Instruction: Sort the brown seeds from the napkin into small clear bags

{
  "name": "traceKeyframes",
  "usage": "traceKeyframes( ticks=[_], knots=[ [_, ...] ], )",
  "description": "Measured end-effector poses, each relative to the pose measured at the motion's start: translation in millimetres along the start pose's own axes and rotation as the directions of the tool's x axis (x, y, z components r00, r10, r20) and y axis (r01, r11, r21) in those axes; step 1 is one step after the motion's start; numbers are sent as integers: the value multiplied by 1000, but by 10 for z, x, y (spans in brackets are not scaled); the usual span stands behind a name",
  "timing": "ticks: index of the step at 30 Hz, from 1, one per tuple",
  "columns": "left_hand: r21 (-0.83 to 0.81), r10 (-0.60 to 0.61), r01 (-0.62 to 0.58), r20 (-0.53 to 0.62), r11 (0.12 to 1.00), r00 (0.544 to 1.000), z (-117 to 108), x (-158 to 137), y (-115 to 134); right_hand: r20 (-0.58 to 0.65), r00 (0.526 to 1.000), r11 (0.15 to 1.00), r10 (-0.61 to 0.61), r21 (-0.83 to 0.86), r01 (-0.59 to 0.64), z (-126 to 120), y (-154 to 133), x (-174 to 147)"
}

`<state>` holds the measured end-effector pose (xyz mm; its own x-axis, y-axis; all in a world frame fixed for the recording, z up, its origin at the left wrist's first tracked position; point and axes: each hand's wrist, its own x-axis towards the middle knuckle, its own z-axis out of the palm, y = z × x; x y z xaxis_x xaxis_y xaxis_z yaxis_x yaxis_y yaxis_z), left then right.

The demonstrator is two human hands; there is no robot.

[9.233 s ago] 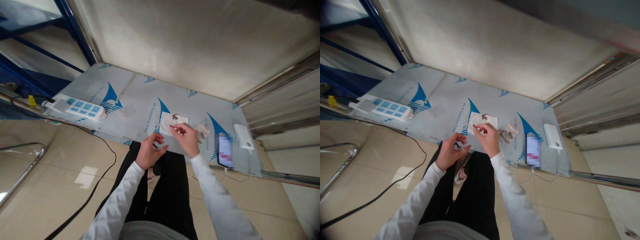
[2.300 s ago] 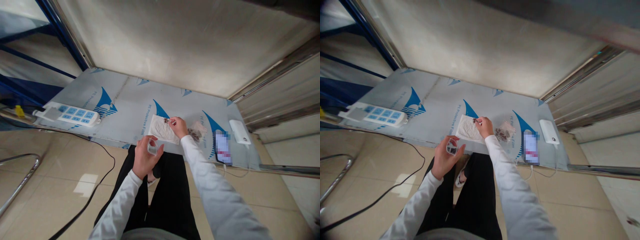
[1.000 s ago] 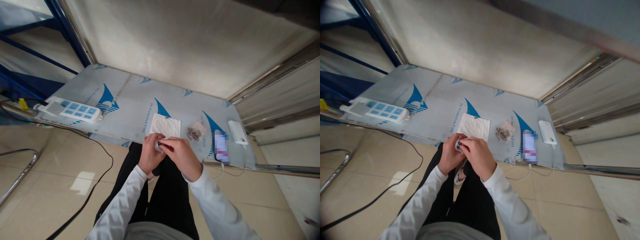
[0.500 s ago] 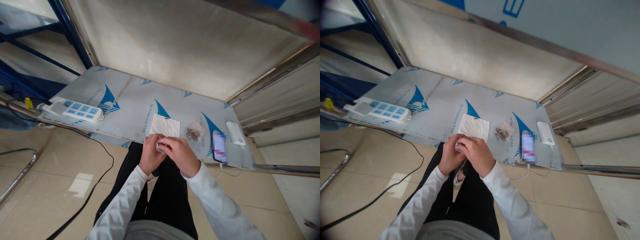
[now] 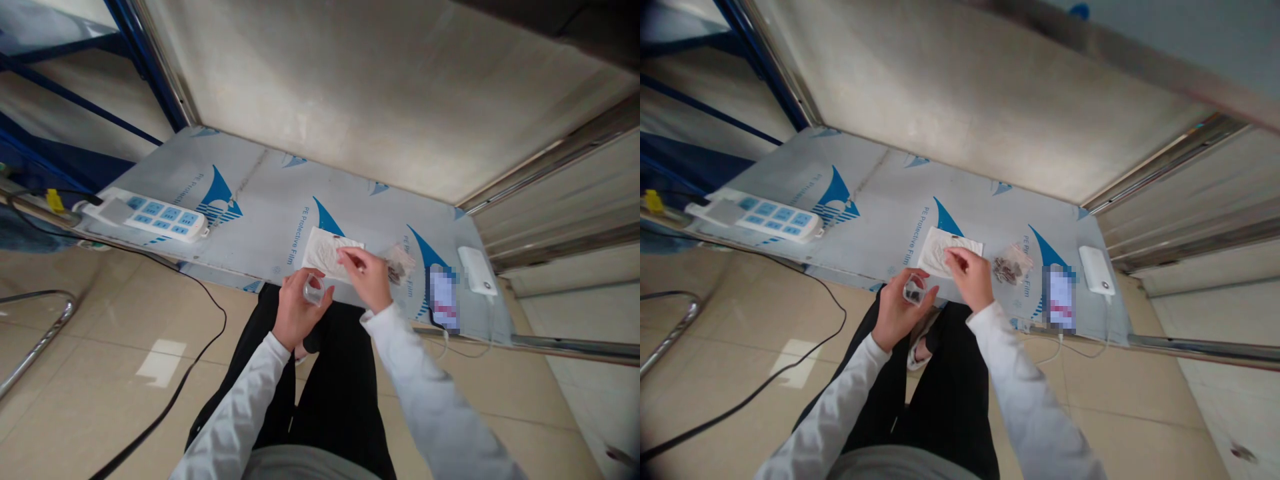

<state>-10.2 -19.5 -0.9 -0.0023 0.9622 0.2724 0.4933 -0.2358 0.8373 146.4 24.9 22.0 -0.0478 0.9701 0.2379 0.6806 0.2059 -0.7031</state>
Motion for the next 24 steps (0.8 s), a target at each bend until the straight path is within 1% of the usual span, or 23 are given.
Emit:
traceKeyframes(
  ticks=[1,4,6,9,12,14,15,17,18,20,21,22,24],
  knots=[
    [8,-4,4,-2,1000,1000,-9,3,-11,-26,1000,997,-2,-82,0,51,178,154],
    [20,-18,18,3,1000,1000,-44,-1,-34,95,995,952,-1,-305,30,223,630,540],
    [26,-33,32,12,999,999,-61,-16,-45,154,988,913,0,-403,63,323,809,688],
    [34,-46,45,30,998,999,-62,-42,-53,193,981,873,-6,-478,99,407,929,798],
    [34,-46,44,44,998,998,-40,-62,-49,193,981,871,-10,-480,104,395,919,859],
    [28,-45,44,55,999,997,-24,-67,-44,139,990,903,-36,-421,92,331,795,826],
    [26,-47,46,60,999,997,-16,-68,-40,92,994,928,-52,-362,82,284,684,764],
    [22,-52,51,66,998,996,0,-66,-29,-21,998,979,-58,-196,53,172,372,529],
    [18,-52,51,64,999,997,10,-64,-20,-52,998,994,-39,-101,33,113,190,364],
    [2,-41,41,60,999,997,34,-62,7,-49,999,1000,-6,31,7,11,-162,-5],
    [-7,-34,34,61,999,998,48,-65,26,-29,999,998,-14,58,15,-27,-306,-178],
    [-15,-25,26,66,1000,998,61,-71,47,4,999,998,-34,60,33,-55,-417,-327],
    [-25,-9,11,86,1000,996,82,-91,91,82,994,997,-76,35,73,-89,-535,-528]
  ],
)
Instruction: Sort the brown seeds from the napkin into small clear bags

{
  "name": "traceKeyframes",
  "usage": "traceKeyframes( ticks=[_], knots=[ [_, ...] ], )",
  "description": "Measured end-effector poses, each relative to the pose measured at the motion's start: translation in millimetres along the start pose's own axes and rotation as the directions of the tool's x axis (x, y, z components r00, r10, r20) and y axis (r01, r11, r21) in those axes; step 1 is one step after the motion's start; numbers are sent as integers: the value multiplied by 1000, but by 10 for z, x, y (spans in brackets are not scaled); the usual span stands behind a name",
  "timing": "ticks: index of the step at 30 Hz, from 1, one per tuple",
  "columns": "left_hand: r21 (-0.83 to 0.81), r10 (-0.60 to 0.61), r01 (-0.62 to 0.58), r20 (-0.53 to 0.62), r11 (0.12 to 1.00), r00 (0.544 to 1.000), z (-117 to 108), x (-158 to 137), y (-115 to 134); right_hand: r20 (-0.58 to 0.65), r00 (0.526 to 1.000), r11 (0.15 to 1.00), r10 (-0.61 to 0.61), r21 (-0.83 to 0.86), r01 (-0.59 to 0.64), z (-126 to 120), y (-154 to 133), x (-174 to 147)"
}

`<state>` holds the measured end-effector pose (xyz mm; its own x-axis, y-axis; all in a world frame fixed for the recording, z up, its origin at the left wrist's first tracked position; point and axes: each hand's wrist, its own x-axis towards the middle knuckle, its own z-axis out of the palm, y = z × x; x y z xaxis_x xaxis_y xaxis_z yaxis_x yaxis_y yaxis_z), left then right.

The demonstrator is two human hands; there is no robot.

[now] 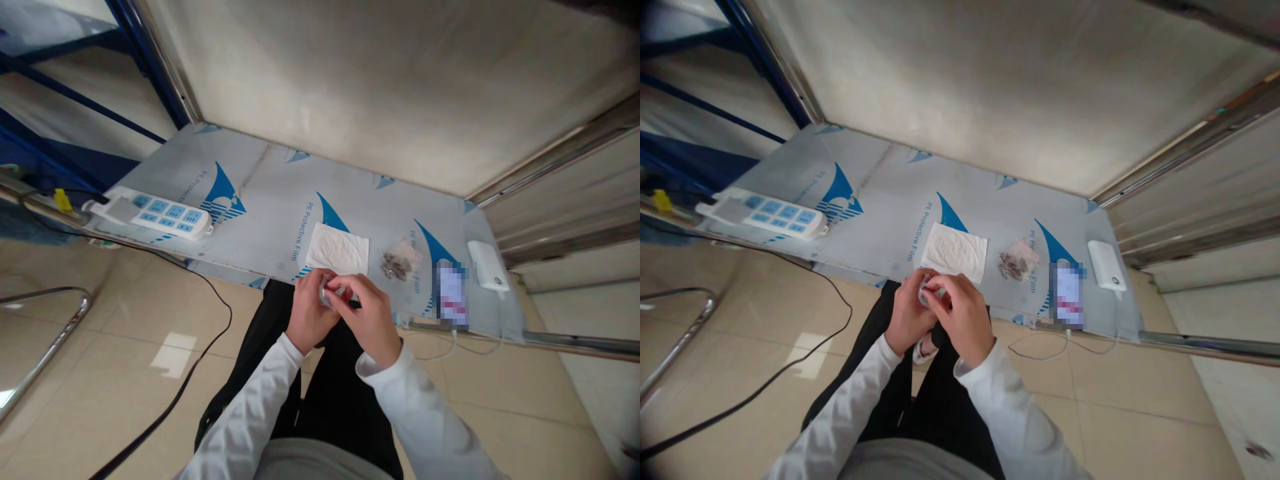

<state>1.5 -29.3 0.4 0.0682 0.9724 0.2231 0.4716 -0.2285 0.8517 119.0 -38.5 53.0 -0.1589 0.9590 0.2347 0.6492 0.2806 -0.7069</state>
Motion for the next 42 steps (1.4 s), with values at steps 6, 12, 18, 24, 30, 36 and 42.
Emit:
traceKeyframes(
  ticks=[6,12,18,24,30,36,42],
  knots=[
    [11,44,-44,39,999,998,-15,-85,116,150,985,997,-83,18,81,-130,116,-158],
    [-309,39,-5,103,951,994,-79,-149,180,92,996,998,6,54,-11,-350,251,-208],
    [-570,-177,182,65,801,982,-51,-118,149,-27,970,899,244,382,-215,-287,253,-265],
    [-621,-226,202,41,757,973,-52,-153,166,12,915,699,404,641,-317,-53,231,-340],
    [-638,-182,258,184,726,966,-91,-151,190,-87,919,786,385,553,-278,1,235,-357],
    [-615,-191,216,107,759,976,-110,-119,190,-31,899,646,437,706,-290,41,198,-352],
    [-647,-194,282,205,708,959,-105,-142,250,-127,895,704,428,668,-241,46,139,-359]
  ],
)
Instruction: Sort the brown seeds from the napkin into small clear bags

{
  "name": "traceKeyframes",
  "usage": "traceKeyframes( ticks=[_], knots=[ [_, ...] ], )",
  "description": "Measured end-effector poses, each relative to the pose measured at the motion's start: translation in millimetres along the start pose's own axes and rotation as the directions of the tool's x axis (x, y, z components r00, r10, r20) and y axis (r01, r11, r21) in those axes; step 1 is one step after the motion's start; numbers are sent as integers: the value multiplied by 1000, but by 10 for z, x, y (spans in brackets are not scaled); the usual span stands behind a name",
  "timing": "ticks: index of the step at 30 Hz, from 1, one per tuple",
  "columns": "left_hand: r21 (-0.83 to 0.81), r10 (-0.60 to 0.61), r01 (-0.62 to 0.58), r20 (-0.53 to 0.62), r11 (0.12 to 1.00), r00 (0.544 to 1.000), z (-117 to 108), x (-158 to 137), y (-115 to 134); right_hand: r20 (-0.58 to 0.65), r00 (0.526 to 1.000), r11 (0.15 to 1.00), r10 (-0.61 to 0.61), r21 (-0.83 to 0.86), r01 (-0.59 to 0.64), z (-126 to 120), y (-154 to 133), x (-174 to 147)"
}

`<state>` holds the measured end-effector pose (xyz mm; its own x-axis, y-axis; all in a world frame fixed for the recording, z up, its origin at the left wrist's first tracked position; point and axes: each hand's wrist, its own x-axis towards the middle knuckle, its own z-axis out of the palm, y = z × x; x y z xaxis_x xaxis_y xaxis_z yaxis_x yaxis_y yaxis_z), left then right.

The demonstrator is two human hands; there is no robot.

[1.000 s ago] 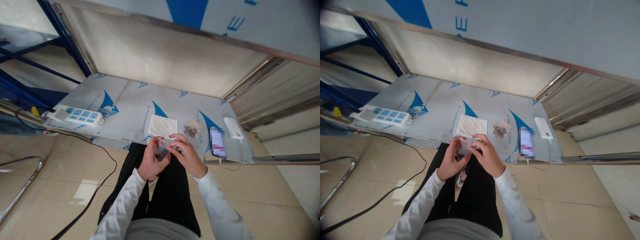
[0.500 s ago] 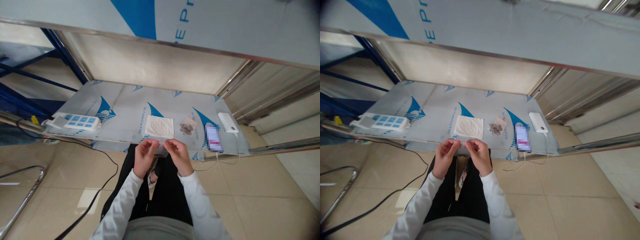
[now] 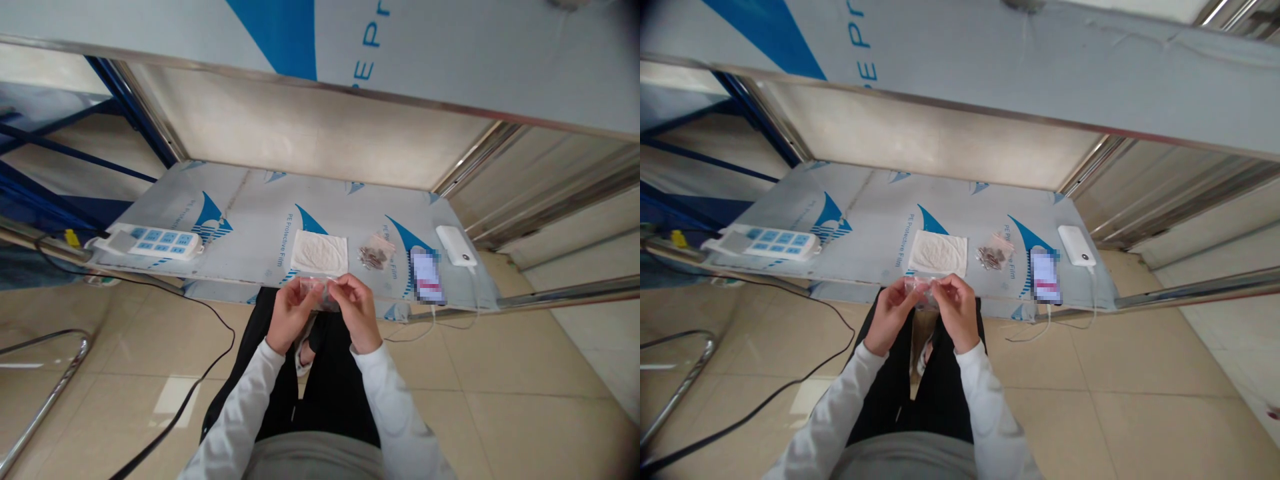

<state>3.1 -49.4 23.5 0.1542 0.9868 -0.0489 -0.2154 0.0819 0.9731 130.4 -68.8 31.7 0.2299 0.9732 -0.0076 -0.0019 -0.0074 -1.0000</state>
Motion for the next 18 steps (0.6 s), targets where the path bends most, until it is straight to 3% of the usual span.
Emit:
traceKeyframes(
  ticks=[3,7,10,14,18],
  knots=[
    [49,-2,3,-24,999,1000,-11,3,-18,88,996,999,-3,-50,8,10,-34,-31],
    [94,40,-31,-91,995,995,-30,12,-87,79,997,998,-3,-56,8,18,-9,-93],
    [103,32,-32,-6,994,999,-32,2,-138,10,1000,990,-23,-138,24,2,52,-122],
    [210,18,-30,61,977,998,-31,-19,-146,-64,998,995,22,-99,-28,-57,132,-126],
    [344,15,-25,31,939,999,9,-28,-101,82,994,992,67,-111,-58,-139,122,-131]
  ],
)
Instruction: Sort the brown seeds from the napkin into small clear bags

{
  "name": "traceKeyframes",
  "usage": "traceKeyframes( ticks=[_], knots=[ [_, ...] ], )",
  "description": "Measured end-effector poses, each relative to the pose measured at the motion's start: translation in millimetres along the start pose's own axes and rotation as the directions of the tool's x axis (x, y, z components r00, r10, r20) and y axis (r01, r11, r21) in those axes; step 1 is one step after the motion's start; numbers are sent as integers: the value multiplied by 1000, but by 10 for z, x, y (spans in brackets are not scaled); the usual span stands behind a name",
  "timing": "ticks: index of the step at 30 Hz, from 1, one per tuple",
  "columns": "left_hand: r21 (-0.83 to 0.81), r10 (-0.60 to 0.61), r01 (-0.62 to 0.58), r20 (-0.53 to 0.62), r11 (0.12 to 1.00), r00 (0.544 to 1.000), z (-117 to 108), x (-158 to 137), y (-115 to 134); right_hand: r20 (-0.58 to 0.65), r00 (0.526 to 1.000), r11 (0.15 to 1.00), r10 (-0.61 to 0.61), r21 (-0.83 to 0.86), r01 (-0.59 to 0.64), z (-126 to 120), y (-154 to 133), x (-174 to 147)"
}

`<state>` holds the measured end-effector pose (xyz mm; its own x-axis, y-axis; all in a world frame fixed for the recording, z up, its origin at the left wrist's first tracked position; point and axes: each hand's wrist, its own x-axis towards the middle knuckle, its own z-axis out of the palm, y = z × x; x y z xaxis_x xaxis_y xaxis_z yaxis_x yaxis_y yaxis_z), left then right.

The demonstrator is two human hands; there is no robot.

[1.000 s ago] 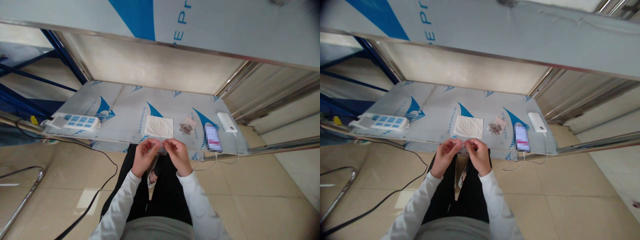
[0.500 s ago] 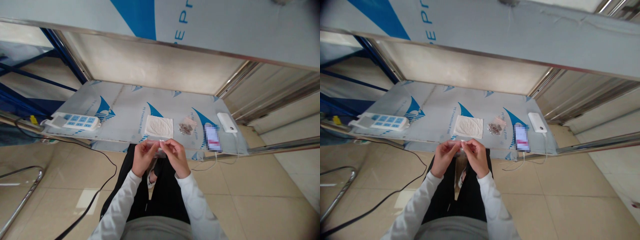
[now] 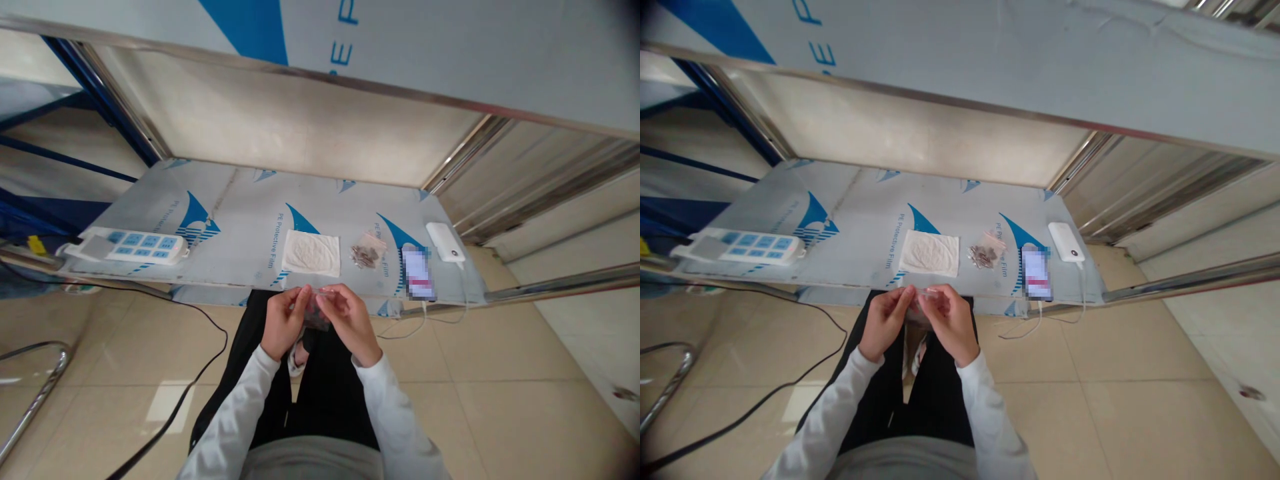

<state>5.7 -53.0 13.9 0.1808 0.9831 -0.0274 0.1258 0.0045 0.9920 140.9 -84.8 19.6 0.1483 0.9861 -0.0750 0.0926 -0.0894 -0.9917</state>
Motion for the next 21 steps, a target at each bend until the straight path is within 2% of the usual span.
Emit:
traceKeyframes(
  ticks=[3,5,6,8,10,11,12,15,18,21],
  knots=[
    [5,-72,71,35,997,997,23,0,35,90,996,999,12,-39,-9,-120,-92,40],
    [-31,-106,107,22,994,994,6,9,38,83,996,1000,21,2,-22,-264,-156,162],
    [-51,-116,116,2,992,993,-17,18,32,38,999,999,23,36,-24,-362,-171,264],
    [-91,-135,130,-48,987,990,-83,47,7,-131,991,998,14,63,-6,-604,-144,545],
    [-110,-153,146,-62,983,986,-152,83,-32,-303,953,998,3,-56,-21,-875,-35,891],
    [-121,-165,157,-52,980,985,-178,99,-55,-370,929,977,1,-199,-80,-1006,44,1065],
    [-135,-181,174,-40,975,983,-196,111,-80,-432,902,911,3,-370,-180,-1123,132,1227],
    [-176,-243,240,1,955,970,-213,123,-163,-494,870,781,3,-543,-310,-1363,396,1568],
    [-201,-276,270,-5,942,961,-225,116,-234,-495,868,664,-35,-660,-350,-1450,577,1680],
    [-222,-286,273,-29,936,958,-256,115,-265,-441,896,563,-57,-755,-336,-1492,666,1708]
  ],
)
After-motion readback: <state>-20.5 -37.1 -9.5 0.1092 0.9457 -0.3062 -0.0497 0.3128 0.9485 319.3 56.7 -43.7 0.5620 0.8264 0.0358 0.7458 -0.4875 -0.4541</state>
